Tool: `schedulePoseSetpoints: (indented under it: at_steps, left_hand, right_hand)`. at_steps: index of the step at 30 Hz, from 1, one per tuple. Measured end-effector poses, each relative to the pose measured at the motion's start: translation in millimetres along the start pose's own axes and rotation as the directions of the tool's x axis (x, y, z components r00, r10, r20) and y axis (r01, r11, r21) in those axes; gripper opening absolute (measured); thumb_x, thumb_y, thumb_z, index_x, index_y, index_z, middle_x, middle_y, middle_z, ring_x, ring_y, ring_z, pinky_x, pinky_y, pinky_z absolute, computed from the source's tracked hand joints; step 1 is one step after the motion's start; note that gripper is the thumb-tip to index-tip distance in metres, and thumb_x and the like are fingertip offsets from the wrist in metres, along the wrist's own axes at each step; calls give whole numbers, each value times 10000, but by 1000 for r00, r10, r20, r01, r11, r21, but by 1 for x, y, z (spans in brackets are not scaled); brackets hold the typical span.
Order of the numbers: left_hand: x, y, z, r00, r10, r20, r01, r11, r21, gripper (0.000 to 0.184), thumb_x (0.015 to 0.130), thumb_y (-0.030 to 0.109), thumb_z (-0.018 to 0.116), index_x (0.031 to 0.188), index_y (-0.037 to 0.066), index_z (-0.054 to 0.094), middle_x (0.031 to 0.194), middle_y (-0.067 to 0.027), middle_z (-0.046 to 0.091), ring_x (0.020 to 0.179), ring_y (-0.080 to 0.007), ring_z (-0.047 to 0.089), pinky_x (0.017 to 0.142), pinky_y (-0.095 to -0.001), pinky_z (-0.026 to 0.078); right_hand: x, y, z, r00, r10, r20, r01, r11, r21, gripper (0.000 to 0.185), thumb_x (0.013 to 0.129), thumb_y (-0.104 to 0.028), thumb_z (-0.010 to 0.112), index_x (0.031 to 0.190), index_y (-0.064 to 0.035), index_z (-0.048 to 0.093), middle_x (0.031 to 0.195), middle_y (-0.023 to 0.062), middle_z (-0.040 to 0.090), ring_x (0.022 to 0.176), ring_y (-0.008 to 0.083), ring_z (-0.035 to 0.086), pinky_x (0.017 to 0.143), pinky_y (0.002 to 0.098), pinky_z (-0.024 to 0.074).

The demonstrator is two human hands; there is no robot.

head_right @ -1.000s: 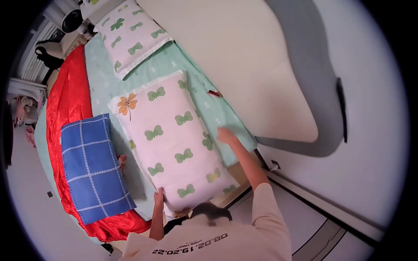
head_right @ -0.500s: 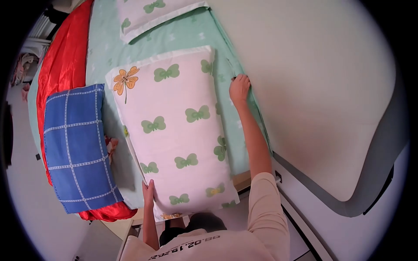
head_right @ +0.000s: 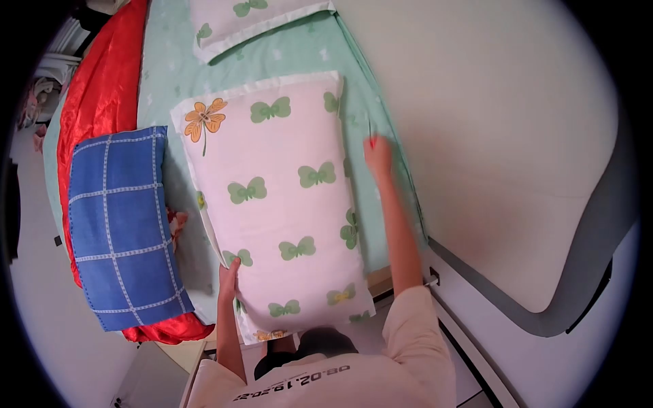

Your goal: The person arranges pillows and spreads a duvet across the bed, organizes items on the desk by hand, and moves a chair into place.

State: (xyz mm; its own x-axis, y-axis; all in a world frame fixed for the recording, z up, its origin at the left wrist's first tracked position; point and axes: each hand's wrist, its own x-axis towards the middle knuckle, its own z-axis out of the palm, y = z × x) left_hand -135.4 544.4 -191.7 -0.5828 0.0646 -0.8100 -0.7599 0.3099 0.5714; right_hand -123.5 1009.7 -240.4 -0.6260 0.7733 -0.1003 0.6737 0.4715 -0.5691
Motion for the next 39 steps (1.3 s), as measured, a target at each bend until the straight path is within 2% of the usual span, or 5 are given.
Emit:
schedulePoseSetpoints:
  at_steps: [5,8,12,25,39]
  left_hand:
    - [-7,6,24,993,-108,38,113,973,-199,451,645,82,528,1058,-26,382,888,-96,490,788,-179,494,663,-296,429]
    - [-54,39,47,998,58,27,-48,957,-285,445,653,100,463,1069,-27,374,935,-142,480,848,-238,508,739,-348,437]
    - [-49,53,76,993,53,107,-5,913,-407,477,688,90,525,1111,-39,343,1014,-139,450,912,-243,469,783,-339,404]
    - [16,50,156,901,237,364,-299,946,123,537,706,238,579,1115,-34,360,1017,-117,478,910,-196,479,785,-292,378]
    - [4,27,144,827,364,428,-459,878,138,606,757,187,533,1194,-40,179,1145,-148,360,1036,-214,374,879,-297,303]
  right_hand:
    - [-138,-14,-6,632,462,622,-775,383,503,186,792,-169,407,649,-60,452,537,3,422,440,96,407,370,256,333]
    - [-133,-45,-25,959,267,-95,-175,823,540,171,785,-142,415,650,-39,413,574,11,386,533,103,385,493,257,346]
    - [-73,-97,-98,955,162,-250,-58,924,378,180,758,-120,455,661,16,389,568,137,415,543,217,416,536,317,348]
    - [-194,57,-94,979,152,-134,-199,843,-500,199,657,-169,532,742,10,523,1003,144,471,950,283,426,758,480,337]
    - [-223,24,-107,989,82,-126,-107,972,-210,167,669,-45,506,789,68,476,923,185,489,879,333,459,770,378,361]
